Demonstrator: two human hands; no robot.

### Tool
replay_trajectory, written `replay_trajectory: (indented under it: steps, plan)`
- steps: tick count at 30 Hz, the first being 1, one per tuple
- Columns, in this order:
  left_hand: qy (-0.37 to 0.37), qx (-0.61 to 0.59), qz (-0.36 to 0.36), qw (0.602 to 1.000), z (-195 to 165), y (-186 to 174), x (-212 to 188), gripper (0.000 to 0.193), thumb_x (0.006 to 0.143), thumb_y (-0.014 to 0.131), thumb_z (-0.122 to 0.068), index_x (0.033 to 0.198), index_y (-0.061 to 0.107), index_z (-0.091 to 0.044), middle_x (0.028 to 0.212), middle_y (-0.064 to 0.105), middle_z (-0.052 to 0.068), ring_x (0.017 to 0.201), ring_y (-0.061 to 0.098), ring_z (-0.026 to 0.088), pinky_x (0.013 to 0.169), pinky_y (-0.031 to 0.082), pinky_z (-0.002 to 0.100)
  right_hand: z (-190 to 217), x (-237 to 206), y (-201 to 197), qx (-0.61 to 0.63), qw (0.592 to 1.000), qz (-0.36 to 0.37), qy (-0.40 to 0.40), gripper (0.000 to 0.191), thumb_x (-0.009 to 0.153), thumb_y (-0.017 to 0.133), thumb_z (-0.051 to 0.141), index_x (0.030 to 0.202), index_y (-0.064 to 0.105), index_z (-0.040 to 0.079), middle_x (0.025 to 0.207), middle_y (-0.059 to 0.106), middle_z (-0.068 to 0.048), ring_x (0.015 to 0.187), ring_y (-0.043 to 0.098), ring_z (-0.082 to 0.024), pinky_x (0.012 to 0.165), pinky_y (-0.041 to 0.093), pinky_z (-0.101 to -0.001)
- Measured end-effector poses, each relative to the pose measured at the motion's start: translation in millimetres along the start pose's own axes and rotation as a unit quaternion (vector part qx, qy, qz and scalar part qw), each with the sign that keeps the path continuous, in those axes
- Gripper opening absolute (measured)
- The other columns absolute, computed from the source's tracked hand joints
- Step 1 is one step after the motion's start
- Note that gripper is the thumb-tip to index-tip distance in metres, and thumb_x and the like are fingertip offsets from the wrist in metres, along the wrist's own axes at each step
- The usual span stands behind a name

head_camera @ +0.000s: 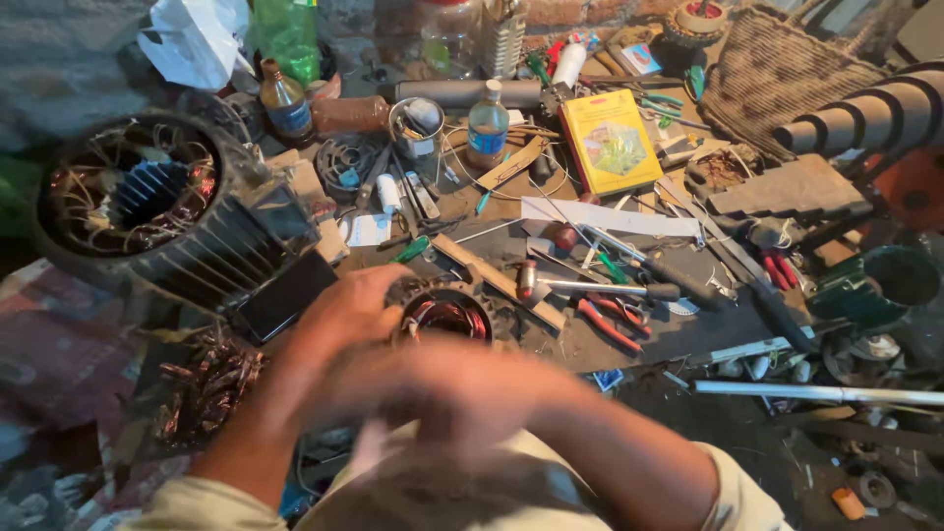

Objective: The person fits white insulating paper strips into the slots of a motor stator with copper windings, pressing each strip down by hand and working around the stator. They occasionally reposition the stator and use a small tool to seat the insulation between the winding coils.

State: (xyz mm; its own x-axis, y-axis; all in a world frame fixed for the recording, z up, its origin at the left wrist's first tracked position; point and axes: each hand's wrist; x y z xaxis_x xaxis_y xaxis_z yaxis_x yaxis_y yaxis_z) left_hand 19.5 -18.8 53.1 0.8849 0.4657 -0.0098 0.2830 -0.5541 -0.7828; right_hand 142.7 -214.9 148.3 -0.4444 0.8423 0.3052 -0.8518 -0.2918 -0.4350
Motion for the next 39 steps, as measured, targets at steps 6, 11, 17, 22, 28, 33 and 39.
replay_trajectory:
  steps: [6,11,17,22,28,33,39]
  plan:
    - [0.028,-0.031,-0.096,0.994,12,-11,-55,0.032,0.082,0.07,-0.016,0.111,0.07,-0.005,0.111,0.072,0.021,0.105,0.069,0.04,0.091,0.055,0.044,-49,-82,-39,0.074,0.865,-0.397,0.298,0.031,0.095,0.066,0.015,0.124,0.069,0.007,0.105,0.075,-0.004,0.093,0.065,-0.009,0.078,0.051,-0.0253]
    - [0.128,-0.103,-0.054,0.985,-17,33,-59,0.019,0.083,0.073,-0.017,0.099,0.074,-0.008,0.097,0.074,0.013,0.094,0.071,0.035,0.084,0.056,0.043,-71,-142,9,0.044,0.864,-0.311,0.394,0.021,0.088,0.075,0.01,0.109,0.075,0.006,0.089,0.072,-0.001,0.077,0.062,-0.009,0.065,0.052,-0.0249]
    - [0.144,-0.043,0.019,0.988,-47,51,-50,0.018,0.077,0.074,-0.017,0.095,0.073,-0.014,0.096,0.068,0.007,0.09,0.069,0.032,0.075,0.056,0.043,-76,-119,35,-0.123,0.907,-0.257,0.31,0.019,0.08,0.081,0.007,0.099,0.076,0.006,0.077,0.064,-0.003,0.066,0.061,-0.012,0.056,0.05,-0.0274]
    - [0.158,-0.045,0.028,0.986,-60,56,-46,0.015,0.078,0.073,-0.014,0.093,0.073,-0.015,0.096,0.069,0.005,0.087,0.07,0.031,0.072,0.056,0.044,-78,-117,40,-0.094,0.877,-0.292,0.369,0.013,0.083,0.081,0.005,0.093,0.073,0.003,0.073,0.063,-0.006,0.061,0.056,-0.01,0.055,0.048,-0.0296]
    - [0.16,-0.042,0.011,0.986,-59,59,-43,0.013,0.079,0.072,-0.013,0.092,0.069,-0.013,0.092,0.068,0.006,0.088,0.07,0.032,0.07,0.055,0.046,-98,-129,50,0.122,0.849,-0.374,0.354,0.015,0.087,0.073,0.003,0.102,0.071,0.001,0.086,0.074,0.001,0.074,0.062,-0.003,0.063,0.051,-0.0234]
    - [0.16,-0.067,0.026,0.985,-61,61,-43,0.015,0.081,0.072,-0.016,0.095,0.068,-0.013,0.089,0.069,0.007,0.087,0.07,0.033,0.067,0.054,0.047,-108,-131,55,0.177,0.817,-0.399,0.376,0.009,0.09,0.075,0.004,0.098,0.073,-0.001,0.077,0.07,-0.003,0.064,0.054,-0.006,0.054,0.04,-0.0243]
    - [0.153,-0.055,0.005,0.987,-64,67,-42,0.011,0.081,0.072,-0.018,0.093,0.07,-0.015,0.088,0.071,0.005,0.088,0.071,0.032,0.067,0.054,0.047,-109,-128,67,0.093,0.834,-0.449,0.307,0.008,0.091,0.074,0.004,0.096,0.07,-0.002,0.083,0.073,-0.001,0.074,0.064,-0.004,0.063,0.052,-0.0222]
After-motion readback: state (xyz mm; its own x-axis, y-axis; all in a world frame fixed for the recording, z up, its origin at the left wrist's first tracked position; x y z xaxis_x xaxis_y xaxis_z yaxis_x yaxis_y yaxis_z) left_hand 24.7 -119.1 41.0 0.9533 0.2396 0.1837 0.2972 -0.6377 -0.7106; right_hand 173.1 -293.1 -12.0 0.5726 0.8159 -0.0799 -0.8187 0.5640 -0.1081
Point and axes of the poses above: each hand's wrist, its own x-axis towards the middle knuckle, its own y-axis out of the palm, z = x × y
